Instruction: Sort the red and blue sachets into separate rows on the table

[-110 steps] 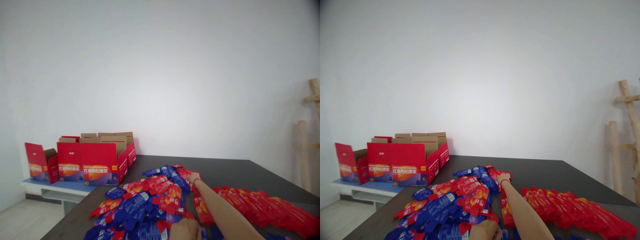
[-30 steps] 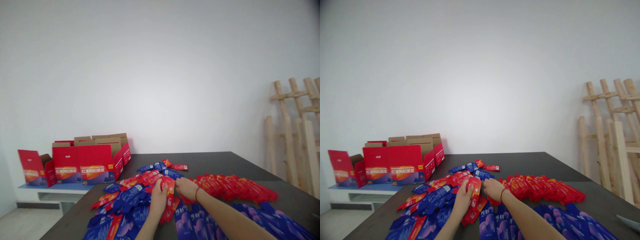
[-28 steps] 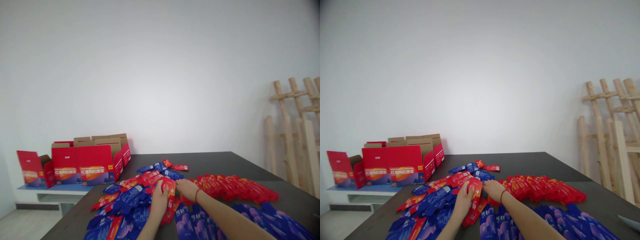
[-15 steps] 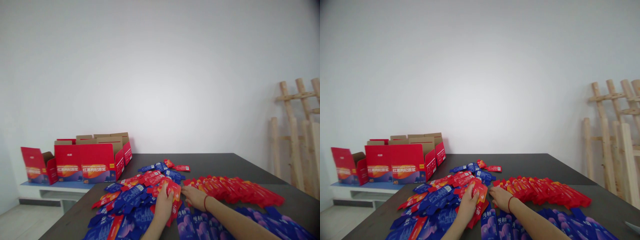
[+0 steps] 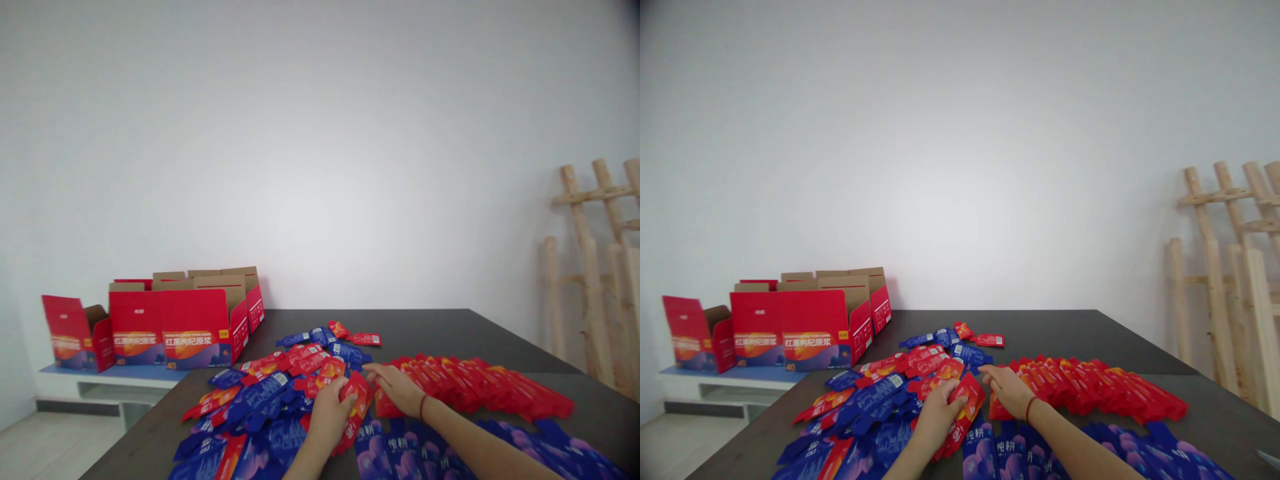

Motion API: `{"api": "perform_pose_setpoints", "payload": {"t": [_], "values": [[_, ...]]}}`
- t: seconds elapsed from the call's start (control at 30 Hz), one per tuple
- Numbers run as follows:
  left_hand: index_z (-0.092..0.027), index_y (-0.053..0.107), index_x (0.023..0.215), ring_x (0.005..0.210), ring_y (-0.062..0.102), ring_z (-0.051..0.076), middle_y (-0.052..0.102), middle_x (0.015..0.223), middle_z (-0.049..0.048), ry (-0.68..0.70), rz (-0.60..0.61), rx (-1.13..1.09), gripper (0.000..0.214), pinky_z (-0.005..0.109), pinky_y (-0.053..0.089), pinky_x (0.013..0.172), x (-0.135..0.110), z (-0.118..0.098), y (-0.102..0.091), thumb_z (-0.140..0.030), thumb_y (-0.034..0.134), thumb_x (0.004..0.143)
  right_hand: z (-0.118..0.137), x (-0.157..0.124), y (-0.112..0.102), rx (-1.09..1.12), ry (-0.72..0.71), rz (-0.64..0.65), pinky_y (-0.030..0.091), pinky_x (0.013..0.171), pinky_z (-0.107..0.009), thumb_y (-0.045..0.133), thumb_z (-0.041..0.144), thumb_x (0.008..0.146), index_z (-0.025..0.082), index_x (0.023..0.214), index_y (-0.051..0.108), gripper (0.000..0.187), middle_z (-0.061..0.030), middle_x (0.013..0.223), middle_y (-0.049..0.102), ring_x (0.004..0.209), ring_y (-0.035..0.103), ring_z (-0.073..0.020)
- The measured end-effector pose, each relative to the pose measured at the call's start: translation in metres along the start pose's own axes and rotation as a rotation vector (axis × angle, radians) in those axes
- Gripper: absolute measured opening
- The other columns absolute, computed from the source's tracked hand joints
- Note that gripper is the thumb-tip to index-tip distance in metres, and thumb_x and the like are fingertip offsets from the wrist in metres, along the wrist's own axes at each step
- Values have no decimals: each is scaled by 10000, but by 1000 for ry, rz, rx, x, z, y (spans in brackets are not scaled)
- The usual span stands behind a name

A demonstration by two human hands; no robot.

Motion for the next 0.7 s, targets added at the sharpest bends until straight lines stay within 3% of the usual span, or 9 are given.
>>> {"api": "perform_pose_setpoints", "payload": {"t": [0.1, 0.2, 0.27, 0.4, 0.57, 0.63, 0.7], "values": [[-183, 618, 828, 800, 587, 179, 662, 822, 6, 37, 49, 6, 142, 252, 395, 715, -1, -5, 5, -222, 514, 740, 23, 3, -1, 121, -8, 6, 438, 823, -292, 453, 327, 830, 209, 1130, 602, 355, -45, 967, 672, 899, 598, -188], [-184, 608, 845, 792, 571, 168, 648, 822, -3, 38, 64, 44, 135, 245, 386, 702, -2, -1, 8, -231, 532, 743, 34, 5, 6, 130, 13, 35, 428, 732, -266, 562, 331, 757, 212, 874, 641, 185, -2, 810, 648, 779, 572, -168], [-181, 592, 878, 778, 563, 164, 641, 831, -10, -4, 82, 50, 179, 241, 385, 678, -2, 8, 10, -241, 589, 709, 30, 5, 9, 120, 62, 1, 417, 710, -264, 554, 303, 747, 200, 760, 606, 116, 3, 752, 624, 746, 555, -162], [-176, 539, 960, 744, 565, 152, 628, 848, -20, -98, 153, -87, 345, 236, 409, 653, 0, 22, 15, -188, 655, 635, 12, 4, 12, 133, 165, -74, 436, 728, -290, 507, 258, 747, 190, 797, 599, 125, -23, 784, 639, 768, 578, -180], [-165, 512, 1062, 767, 548, 155, 581, 903, 8, -129, 3, -98, 441, 263, 434, 699, 5, 26, 7, -164, 646, 643, 3, 2, 9, 167, 256, -144, 448, 848, -283, 458, 184, 730, 200, 1050, 618, 358, -49, 1081, 660, 985, 602, -178], [-180, 507, 1105, 815, 553, 163, 572, 1012, 35, -78, -76, -57, 436, 283, 442, 748, 5, 22, 2, -164, 604, 679, 0, 1, 5, 164, 306, -160, 456, 853, -279, 436, 181, 744, 198, 977, 658, 322, -44, 1052, 681, 973, 619, -179], [-193, 514, 1113, 872, 556, 169, 554, 1097, 50, -12, -137, 6, 419, 298, 438, 810, 3, 17, -2, -136, 551, 699, -6, -2, -1, 149, 380, -167, 499, 746, -292, 392, 203, 784, 191, 899, 679, 309, -47, 895, 713, 793, 661, -184]]}}
Point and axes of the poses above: each hand's wrist, its own x-axis towards the middle knuckle, its own y-axis out of the palm, z = x × y, the point moved 7 cm from there along x, towards the middle knuckle
